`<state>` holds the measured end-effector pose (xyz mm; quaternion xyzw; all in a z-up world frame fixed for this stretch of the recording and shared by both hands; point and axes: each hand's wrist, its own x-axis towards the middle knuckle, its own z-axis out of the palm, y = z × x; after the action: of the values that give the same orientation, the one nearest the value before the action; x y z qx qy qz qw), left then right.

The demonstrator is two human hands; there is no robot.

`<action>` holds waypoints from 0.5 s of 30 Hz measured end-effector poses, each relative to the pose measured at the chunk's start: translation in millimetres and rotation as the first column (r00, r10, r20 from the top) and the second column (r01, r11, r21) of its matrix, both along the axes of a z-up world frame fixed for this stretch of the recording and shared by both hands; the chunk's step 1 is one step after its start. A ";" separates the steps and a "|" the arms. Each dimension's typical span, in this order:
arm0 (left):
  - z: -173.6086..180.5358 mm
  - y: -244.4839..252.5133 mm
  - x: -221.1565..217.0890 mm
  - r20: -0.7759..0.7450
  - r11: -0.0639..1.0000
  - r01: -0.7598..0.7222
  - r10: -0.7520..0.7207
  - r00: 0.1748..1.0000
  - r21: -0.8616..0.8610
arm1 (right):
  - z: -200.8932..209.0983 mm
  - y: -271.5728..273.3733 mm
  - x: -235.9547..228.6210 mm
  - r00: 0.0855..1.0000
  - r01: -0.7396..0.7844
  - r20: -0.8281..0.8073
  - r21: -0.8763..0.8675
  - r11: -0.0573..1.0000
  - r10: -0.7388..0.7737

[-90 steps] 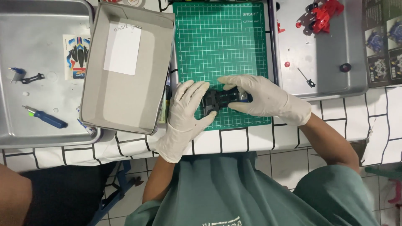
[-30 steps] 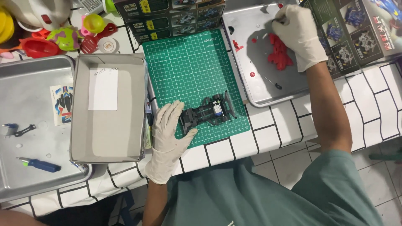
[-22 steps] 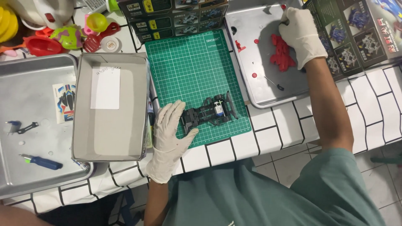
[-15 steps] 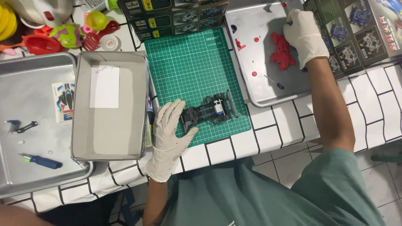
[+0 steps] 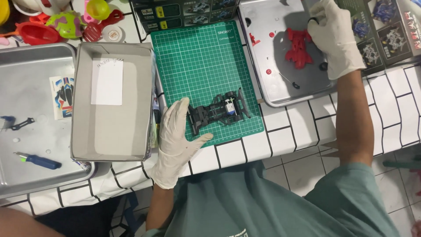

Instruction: The person assembles a red and black model vehicle on a green cutting mat. They attach a black chassis to a red body, insert small red wheels, and use a blue screwdriver to tighten the components.

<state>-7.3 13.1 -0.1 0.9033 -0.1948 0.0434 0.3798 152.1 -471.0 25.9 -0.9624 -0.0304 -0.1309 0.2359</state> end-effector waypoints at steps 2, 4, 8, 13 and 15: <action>0.9 1.6 -5.5 0.045 1.000 -0.012 0.012 0.999 0.006 | 19.5 22.9 -18.5 0.998 0.013 -0.065 0.045 0.999 -0.010; 3.1 1.1 -11.3 0.090 1.000 -0.021 0.021 0.996 0.007 | 27.7 36.6 -35.5 0.991 0.032 -0.132 0.084 0.996 -0.021; 8.0 -1.2 -20.1 0.126 0.998 -0.035 0.028 0.992 0.058 | 23.8 49.4 -57.2 0.970 0.159 -0.218 0.236 0.959 -0.107; 12.1 -2.7 -23.3 0.153 1.000 -0.012 0.008 0.988 0.026 | 27.1 59.3 -68.1 0.941 0.280 -0.296 0.413 0.867 -0.163; 15.5 -4.1 -24.4 0.179 1.000 -0.017 0.014 0.984 0.017 | 35.2 66.7 -76.2 0.952 0.256 -0.290 0.592 0.764 -0.094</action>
<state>-31.8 9.0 15.4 0.9008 -0.2214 0.1253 0.3519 75.9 -404.4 61.1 -0.8373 0.1341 -0.0362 0.5289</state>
